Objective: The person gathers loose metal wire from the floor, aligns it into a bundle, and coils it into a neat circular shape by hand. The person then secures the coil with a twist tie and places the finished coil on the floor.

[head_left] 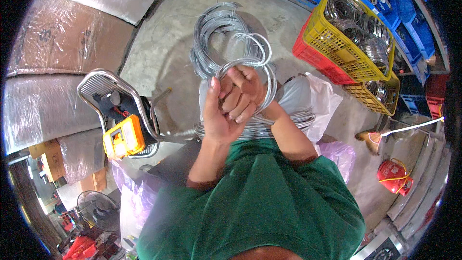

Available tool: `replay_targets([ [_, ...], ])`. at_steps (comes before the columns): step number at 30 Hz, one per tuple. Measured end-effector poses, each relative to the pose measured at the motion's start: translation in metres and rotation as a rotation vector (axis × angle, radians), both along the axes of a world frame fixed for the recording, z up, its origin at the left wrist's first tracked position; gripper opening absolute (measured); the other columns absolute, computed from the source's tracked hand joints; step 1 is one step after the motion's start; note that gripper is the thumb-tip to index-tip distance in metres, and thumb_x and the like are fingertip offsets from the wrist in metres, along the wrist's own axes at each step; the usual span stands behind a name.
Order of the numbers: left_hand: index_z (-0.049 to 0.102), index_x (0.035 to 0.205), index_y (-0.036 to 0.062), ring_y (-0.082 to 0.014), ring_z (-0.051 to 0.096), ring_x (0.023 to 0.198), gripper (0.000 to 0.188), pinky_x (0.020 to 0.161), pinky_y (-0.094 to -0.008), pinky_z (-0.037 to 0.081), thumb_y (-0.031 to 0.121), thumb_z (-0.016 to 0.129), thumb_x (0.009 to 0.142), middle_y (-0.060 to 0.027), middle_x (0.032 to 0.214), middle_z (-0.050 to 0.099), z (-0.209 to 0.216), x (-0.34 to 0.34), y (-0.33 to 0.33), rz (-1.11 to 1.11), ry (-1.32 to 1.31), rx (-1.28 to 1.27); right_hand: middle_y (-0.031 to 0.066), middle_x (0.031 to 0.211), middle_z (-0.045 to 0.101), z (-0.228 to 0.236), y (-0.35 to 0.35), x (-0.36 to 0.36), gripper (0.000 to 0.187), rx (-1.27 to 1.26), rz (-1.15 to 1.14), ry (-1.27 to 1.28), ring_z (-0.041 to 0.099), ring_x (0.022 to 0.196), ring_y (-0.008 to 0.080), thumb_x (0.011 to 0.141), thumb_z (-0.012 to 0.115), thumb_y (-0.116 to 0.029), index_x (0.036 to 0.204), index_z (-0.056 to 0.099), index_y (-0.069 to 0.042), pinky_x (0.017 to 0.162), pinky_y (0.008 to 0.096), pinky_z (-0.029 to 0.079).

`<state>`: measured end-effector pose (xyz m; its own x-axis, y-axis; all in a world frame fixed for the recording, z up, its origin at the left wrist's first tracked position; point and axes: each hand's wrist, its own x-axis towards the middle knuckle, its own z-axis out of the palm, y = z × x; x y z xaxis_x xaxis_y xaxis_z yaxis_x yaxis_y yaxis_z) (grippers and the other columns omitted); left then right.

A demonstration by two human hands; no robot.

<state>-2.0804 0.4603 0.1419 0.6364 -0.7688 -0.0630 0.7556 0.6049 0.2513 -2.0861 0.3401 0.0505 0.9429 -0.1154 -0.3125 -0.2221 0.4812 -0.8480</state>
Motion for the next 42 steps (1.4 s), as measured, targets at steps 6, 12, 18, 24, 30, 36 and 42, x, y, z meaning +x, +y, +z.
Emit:
replay_targets([
  [6,0.039,0.079,0.0175,-0.0048,0.020,0.041,0.034,0.041,-0.0238,0.024,0.038,0.037,0.106,0.0092,0.051,0.025,0.013,0.029,0.037,0.080,-0.203,-0.034,-0.0045,0.073,0.045,-0.036,-0.037,-0.017,0.034,-0.099,-0.301,-0.060,0.043,0.065,0.0067,0.103,0.050,-0.033,0.112,0.063,-0.002,0.060,0.0230,0.036],
  [12,0.039,0.079,0.0165,-0.0054,0.025,0.045,0.035,0.044,-0.0238,0.025,0.038,0.038,0.106,0.0088,0.053,0.026,0.014,0.045,0.025,0.076,-0.085,-0.300,0.0022,0.077,0.057,-0.049,-0.036,-0.037,0.037,-0.301,-0.084,-0.200,0.053,0.070,0.0138,0.103,0.049,-0.038,0.113,0.061,-0.004,0.073,0.0306,0.045],
  [18,0.041,0.078,0.0126,-0.0049,0.025,0.043,0.032,0.041,-0.0233,0.024,0.030,0.044,0.105,0.0074,0.052,0.028,0.060,0.111,0.054,0.149,-0.194,-0.398,0.0029,0.080,0.060,-0.090,-0.046,-0.057,0.031,-0.700,-0.049,-0.105,0.055,0.071,0.0129,0.104,0.048,-0.032,0.100,0.055,-0.002,0.069,0.0301,0.046],
  [24,0.040,0.071,0.0129,-0.0048,0.025,0.043,0.036,0.041,-0.0233,0.024,0.026,0.045,0.104,0.0072,0.052,0.027,0.106,0.143,0.071,0.128,-0.224,-0.483,0.0104,0.074,0.057,-0.092,-0.053,-0.053,0.033,-0.853,-0.230,-0.033,0.055,0.063,0.0236,0.104,0.048,-0.035,0.099,0.056,-0.003,0.062,0.0367,0.044],
  [30,0.041,0.079,0.0138,-0.0049,0.025,0.042,0.035,0.040,-0.0242,0.024,0.035,0.039,0.106,0.0082,0.052,0.027,0.025,0.072,0.019,0.016,0.061,-0.262,-0.0020,0.061,0.035,-0.043,-0.064,0.011,0.034,0.610,-0.792,-0.087,0.032,0.050,0.0127,0.106,0.041,-0.038,0.083,0.047,-0.014,0.046,0.0283,0.027],
  [36,0.040,0.077,0.0167,-0.0056,0.026,0.044,0.037,0.042,-0.0234,0.027,0.040,0.039,0.106,0.0086,0.052,0.025,0.005,0.046,0.010,-0.010,-0.022,-0.193,-0.0029,0.064,0.031,0.012,-0.058,0.054,0.021,0.974,-0.907,-0.197,0.027,0.050,0.0117,0.104,0.042,-0.020,0.084,0.046,-0.012,0.045,0.0275,0.024],
  [42,0.041,0.080,0.0166,-0.0044,0.027,0.044,0.035,0.042,-0.0223,0.027,0.040,0.040,0.106,0.0094,0.051,0.026,0.008,0.046,0.021,-0.036,-0.101,-0.113,-0.0011,0.068,0.037,0.013,-0.025,0.041,0.013,0.969,-0.640,-0.198,0.035,0.052,0.0103,0.098,0.046,-0.008,0.085,0.046,-0.008,0.046,0.0247,0.027],
])
